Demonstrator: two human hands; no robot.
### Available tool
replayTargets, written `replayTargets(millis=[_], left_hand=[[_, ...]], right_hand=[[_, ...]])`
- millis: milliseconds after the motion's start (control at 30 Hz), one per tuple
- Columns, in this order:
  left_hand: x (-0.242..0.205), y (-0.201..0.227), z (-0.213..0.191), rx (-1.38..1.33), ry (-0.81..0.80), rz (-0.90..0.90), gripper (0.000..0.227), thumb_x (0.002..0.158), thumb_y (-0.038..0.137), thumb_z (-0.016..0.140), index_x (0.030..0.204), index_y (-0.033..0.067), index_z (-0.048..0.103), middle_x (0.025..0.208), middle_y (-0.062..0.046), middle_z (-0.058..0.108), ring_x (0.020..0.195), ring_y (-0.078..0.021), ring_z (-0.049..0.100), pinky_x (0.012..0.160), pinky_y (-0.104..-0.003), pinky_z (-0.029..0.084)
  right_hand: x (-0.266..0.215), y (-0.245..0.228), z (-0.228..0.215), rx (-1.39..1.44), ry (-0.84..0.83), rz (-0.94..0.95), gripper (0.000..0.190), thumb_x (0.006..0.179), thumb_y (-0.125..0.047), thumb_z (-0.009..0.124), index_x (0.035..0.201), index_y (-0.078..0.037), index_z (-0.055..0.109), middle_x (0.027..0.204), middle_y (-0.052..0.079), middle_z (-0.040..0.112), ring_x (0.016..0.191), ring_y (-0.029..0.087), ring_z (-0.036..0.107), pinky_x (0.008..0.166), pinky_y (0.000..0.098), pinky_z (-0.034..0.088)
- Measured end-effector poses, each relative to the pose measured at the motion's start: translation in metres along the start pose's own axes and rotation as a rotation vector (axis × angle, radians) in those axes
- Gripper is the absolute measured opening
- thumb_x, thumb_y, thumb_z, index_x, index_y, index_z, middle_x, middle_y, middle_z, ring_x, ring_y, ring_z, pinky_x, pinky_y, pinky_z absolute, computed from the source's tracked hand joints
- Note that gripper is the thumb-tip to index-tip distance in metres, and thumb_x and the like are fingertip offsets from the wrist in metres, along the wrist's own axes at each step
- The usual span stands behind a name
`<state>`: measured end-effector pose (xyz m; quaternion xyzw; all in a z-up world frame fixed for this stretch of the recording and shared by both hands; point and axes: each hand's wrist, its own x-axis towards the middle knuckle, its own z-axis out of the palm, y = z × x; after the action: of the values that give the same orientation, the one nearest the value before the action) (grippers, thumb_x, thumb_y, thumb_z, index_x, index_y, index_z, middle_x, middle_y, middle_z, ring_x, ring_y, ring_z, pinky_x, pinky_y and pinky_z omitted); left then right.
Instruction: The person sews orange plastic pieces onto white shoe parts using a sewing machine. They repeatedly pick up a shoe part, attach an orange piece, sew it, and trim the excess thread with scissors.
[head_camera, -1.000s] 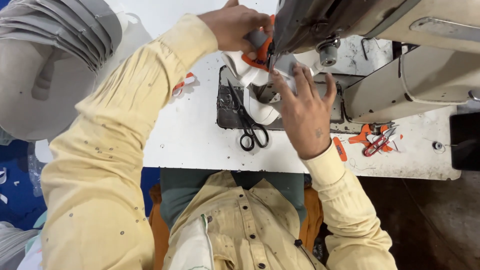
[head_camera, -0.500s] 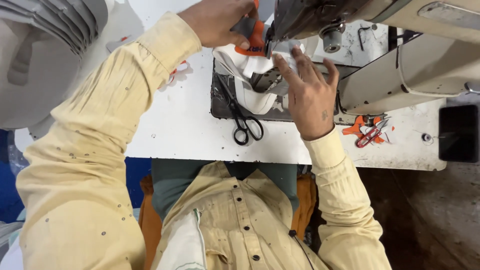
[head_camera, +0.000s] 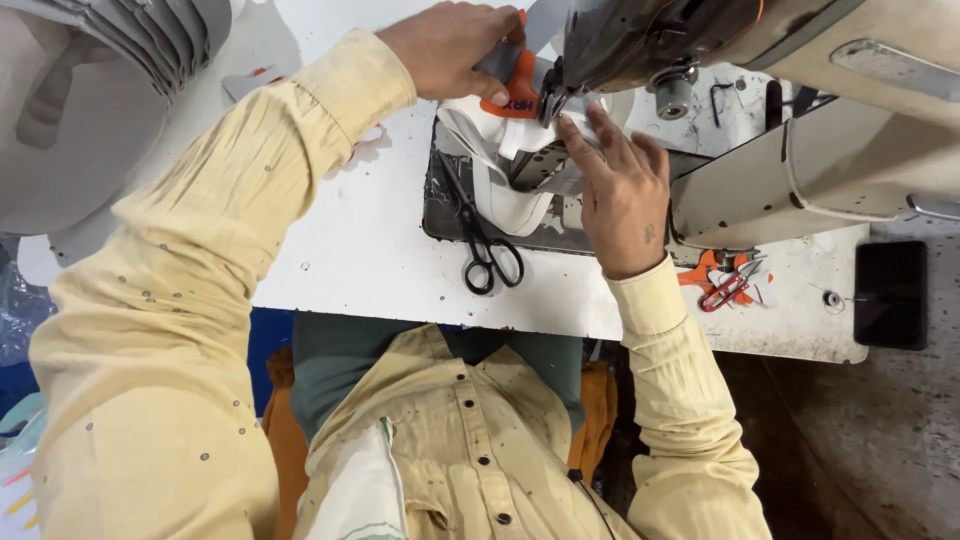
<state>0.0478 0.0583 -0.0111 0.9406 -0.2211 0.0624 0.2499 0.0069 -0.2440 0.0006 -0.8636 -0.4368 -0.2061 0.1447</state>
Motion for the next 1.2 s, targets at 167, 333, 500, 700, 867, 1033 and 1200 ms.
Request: replayTargets(millis=[167, 333, 500, 700, 867, 1033, 1200], left_hand=[[-0.01, -0.007, 0.011, -0.071, -0.011, -0.032, 0.069, 0.085, 0.035, 0.089, 0.129, -0.0047, 0.055, 0.114, -0.027, 0.068, 0.108, -0.042, 0.067, 0.092, -0.046, 0.051], [-0.047, 0.034, 0.056, -0.694, 0.259, -0.346, 0.076, 0.08, 0.027, 0.088, 0.132, -0.0053, 0.044, 0.124, -0.018, 0.062, 0.119, -0.0265, 0.06, 0.107, -0.038, 0.043], [-0.069, 0.112, 0.12, -0.764, 0.736, -0.357, 0.059, 0.095, 0.021, 0.079, 0.129, -0.0019, 0.037, 0.127, -0.016, 0.054, 0.119, -0.0219, 0.054, 0.11, -0.036, 0.045], [-0.059, 0.129, 0.131, -1.137, 0.904, -0.353, 0.05, 0.096, 0.016, 0.076, 0.123, 0.002, 0.037, 0.122, -0.011, 0.054, 0.113, -0.0164, 0.055, 0.104, -0.032, 0.047], [-0.051, 0.12, 0.131, -1.167, 0.933, -0.323, 0.049, 0.096, 0.016, 0.077, 0.122, 0.0024, 0.037, 0.124, -0.012, 0.051, 0.118, -0.0158, 0.053, 0.108, -0.032, 0.045], [-0.039, 0.11, 0.136, -1.011, 0.962, -0.414, 0.055, 0.096, 0.029, 0.078, 0.121, 0.0013, 0.037, 0.121, -0.011, 0.05, 0.113, -0.0158, 0.052, 0.104, -0.032, 0.045], [-0.033, 0.104, 0.145, -0.95, 1.011, -0.351, 0.059, 0.097, 0.036, 0.077, 0.121, 0.0004, 0.036, 0.121, -0.01, 0.047, 0.113, -0.0163, 0.048, 0.106, -0.032, 0.043]], right_hand=[[0.011, 0.012, 0.003, -0.002, 0.056, -0.044, 0.058, 0.09, 0.004, 0.063, 0.143, -0.02, 0.066, 0.141, 0.013, 0.067, 0.112, 0.03, 0.068, 0.103, 0.0417, 0.049], [0.031, 0.052, 0.03, 0.082, 0.08, 0.077, 0.03, 0.089, 0.004, 0.064, 0.115, -0.006, 0.073, 0.096, 0.01, 0.073, 0.074, 0.027, 0.068, 0.063, 0.0378, 0.05], [0.03, 0.104, 0.118, 0.368, 0.061, 0.217, 0.011, 0.1, -0.001, 0.06, 0.101, -0.007, 0.069, 0.084, 0.008, 0.068, 0.073, 0.024, 0.066, 0.065, 0.0339, 0.05], [0.052, 0.104, 0.11, 0.081, 0.163, -0.04, 0.023, 0.098, -0.01, 0.056, 0.117, -0.009, 0.069, 0.104, 0.009, 0.07, 0.096, 0.027, 0.067, 0.083, 0.039, 0.053], [0.072, 0.138, 0.163, -0.022, 0.137, -0.171, 0.032, 0.102, -0.017, 0.057, 0.131, -0.008, 0.064, 0.126, 0.013, 0.066, 0.117, 0.03, 0.062, 0.099, 0.042, 0.049], [0.069, 0.227, 0.308, 0.141, 0.036, -0.171, 0.04, 0.111, -0.022, 0.057, 0.146, -0.004, 0.057, 0.145, 0.018, 0.059, 0.134, 0.034, 0.054, 0.113, 0.0444, 0.041], [0.045, 0.166, 0.201, 0.163, 0.129, -0.114, 0.038, 0.101, -0.017, 0.066, 0.137, -0.004, 0.061, 0.138, 0.018, 0.063, 0.127, 0.037, 0.058, 0.107, 0.047, 0.045]])
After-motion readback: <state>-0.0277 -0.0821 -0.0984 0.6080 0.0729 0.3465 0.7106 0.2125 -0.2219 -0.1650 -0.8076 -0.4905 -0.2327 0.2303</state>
